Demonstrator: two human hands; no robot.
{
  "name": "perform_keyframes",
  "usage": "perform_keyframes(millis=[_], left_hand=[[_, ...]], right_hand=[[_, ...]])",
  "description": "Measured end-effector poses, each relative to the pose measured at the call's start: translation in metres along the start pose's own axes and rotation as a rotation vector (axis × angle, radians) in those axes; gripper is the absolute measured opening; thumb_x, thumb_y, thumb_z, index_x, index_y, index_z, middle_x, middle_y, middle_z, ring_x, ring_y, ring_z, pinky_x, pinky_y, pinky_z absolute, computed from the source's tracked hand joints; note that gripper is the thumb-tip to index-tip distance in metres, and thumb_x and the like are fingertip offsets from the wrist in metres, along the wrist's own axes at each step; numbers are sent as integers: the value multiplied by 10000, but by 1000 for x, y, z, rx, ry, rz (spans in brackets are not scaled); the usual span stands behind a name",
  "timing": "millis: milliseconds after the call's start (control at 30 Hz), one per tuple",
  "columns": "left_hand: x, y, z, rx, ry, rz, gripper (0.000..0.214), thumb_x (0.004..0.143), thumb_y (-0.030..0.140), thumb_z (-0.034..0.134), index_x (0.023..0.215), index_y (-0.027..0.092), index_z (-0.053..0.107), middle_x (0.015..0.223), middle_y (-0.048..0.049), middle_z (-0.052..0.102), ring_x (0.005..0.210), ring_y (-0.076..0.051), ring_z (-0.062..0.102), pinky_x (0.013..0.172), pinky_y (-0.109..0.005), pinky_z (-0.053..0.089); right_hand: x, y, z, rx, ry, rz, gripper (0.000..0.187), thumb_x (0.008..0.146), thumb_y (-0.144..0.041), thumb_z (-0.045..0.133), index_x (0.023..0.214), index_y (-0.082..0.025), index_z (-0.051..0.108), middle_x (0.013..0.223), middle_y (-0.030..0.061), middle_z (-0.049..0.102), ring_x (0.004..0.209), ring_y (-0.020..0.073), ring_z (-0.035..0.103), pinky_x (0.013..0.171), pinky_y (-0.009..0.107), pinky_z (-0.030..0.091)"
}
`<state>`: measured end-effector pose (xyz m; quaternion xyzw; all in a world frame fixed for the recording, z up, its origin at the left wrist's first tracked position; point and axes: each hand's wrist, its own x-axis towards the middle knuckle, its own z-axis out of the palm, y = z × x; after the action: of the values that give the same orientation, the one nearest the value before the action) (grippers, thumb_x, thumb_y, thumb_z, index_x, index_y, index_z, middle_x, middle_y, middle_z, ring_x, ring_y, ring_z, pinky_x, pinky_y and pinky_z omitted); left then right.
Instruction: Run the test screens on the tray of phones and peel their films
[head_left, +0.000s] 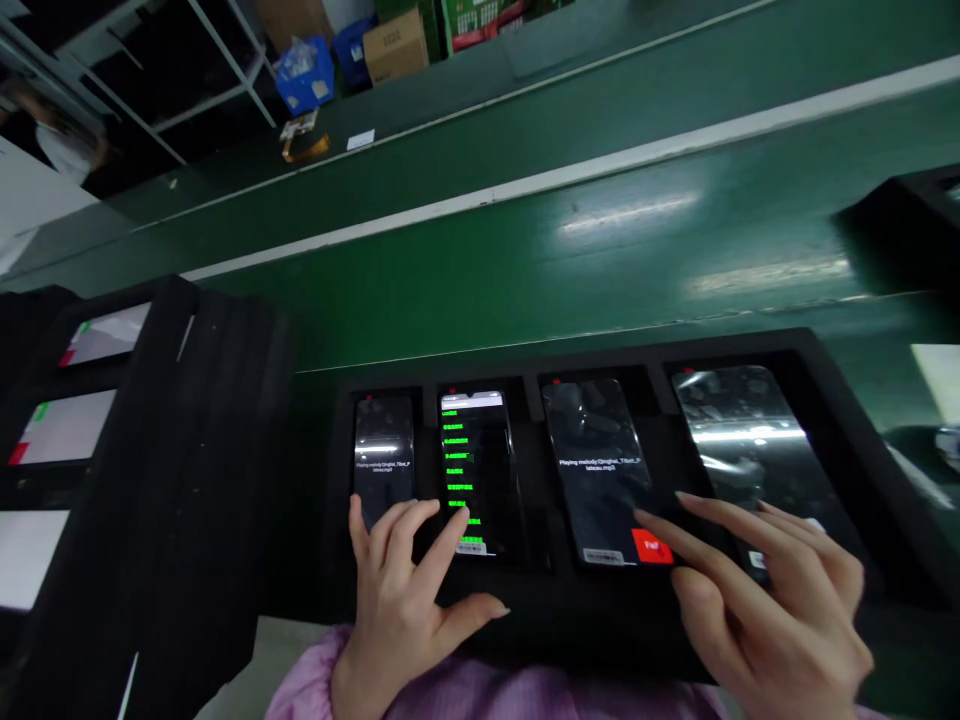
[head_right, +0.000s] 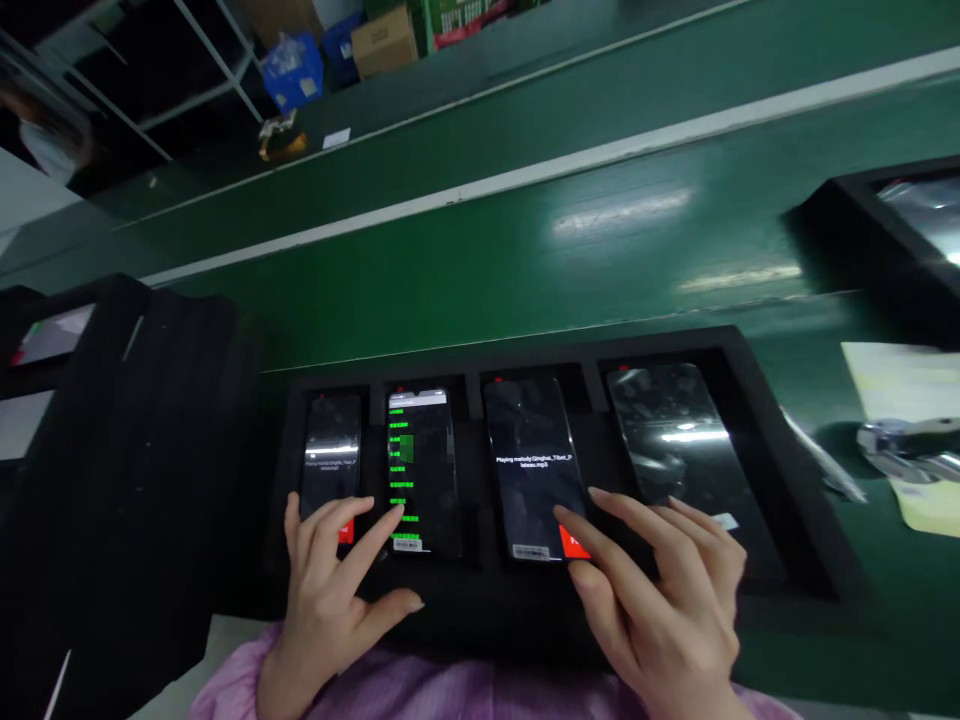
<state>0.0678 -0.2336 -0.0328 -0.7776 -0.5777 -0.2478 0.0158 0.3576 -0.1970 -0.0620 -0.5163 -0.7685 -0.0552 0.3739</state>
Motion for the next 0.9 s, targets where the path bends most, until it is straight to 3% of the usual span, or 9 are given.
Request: perform_keyframes(millis=[167, 333, 433, 533, 667, 767, 833, 900], left_hand=[[1, -3, 0, -1, 14, 52, 517, 1059, 597, 526, 1294, 183, 727, 1234, -117, 619, 1172, -260, 574, 1338, -579, 82], [-6, -13, 4, 155, -120, 111, 576, 1017, 660, 562, 1380, 228, 681, 1350, -128, 568, 1252, -305, 519, 1324, -610, -38], [-15, -25, 2, 121, -24, 106, 635, 1016, 653, 554, 1448, 192, 615, 1359, -153, 559, 1241, -310, 542, 1328, -610, 44], [-27, -52, -9, 124, 147, -28, 646, 1002, 575, 603, 1513, 184, 553, 1319, -159, 604, 1202, -321, 588, 1300, -656, 167], [-44, -106, -21, 89, 251, -434, 582, 958, 530, 663, 1466, 250, 619, 1427, -146, 626, 1318, -400, 579, 1210, -700, 369], [-61, -134, -16, -250, 216, -676, 548, 1033, 595, 465, 1481, 307, 594, 1468, -90, 644, 1319, -377, 634, 1085, -610, 569], [-70, -138, -8, -464, 144, -710, 603, 1069, 623, 254, 1521, 347, 543, 1471, -58, 661, 1280, -354, 681, 979, -561, 651], [-71, -130, -1, -526, 103, -673, 647, 1061, 651, 174, 1566, 382, 477, 1505, -43, 641, 1285, -349, 684, 932, -547, 673]], right_hand=[[3, -3, 0, 14, -4, 14, 199, 1029, -166, 565, 1129, -236, 723, 1167, 118, 685, 1006, 284, 647, 985, 551, 485], [2, -3, 1, 5, 10, 22, 201, 1025, -146, 561, 1112, -220, 726, 1155, 120, 684, 1016, 284, 632, 978, 538, 473], [1, -1, 0, 8, 27, 10, 216, 1017, -123, 550, 1097, -210, 731, 1151, 113, 686, 1010, 270, 621, 978, 523, 471], [3, 0, -1, 35, 54, -4, 235, 1009, -114, 529, 1080, -197, 737, 1138, 112, 685, 1004, 260, 615, 980, 516, 479], [6, -2, 0, 50, 56, -22, 245, 989, -112, 532, 1080, -200, 742, 1128, 105, 696, 991, 246, 631, 969, 501, 496], [2, 4, -10, 108, 69, -64, 252, 979, -141, 548, 1087, -230, 757, 1080, 84, 725, 972, 251, 662, 941, 492, 528], [-5, 16, -26, 130, 56, -50, 301, 977, -156, 550, 1151, -270, 768, 1061, 73, 740, 1006, 270, 683, 931, 485, 549], [-15, 38, -44, 85, 123, 109, 355, 995, -170, 524, 1191, -328, 775, 1086, 71, 745, 1034, 283, 699, 911, 477, 560]])
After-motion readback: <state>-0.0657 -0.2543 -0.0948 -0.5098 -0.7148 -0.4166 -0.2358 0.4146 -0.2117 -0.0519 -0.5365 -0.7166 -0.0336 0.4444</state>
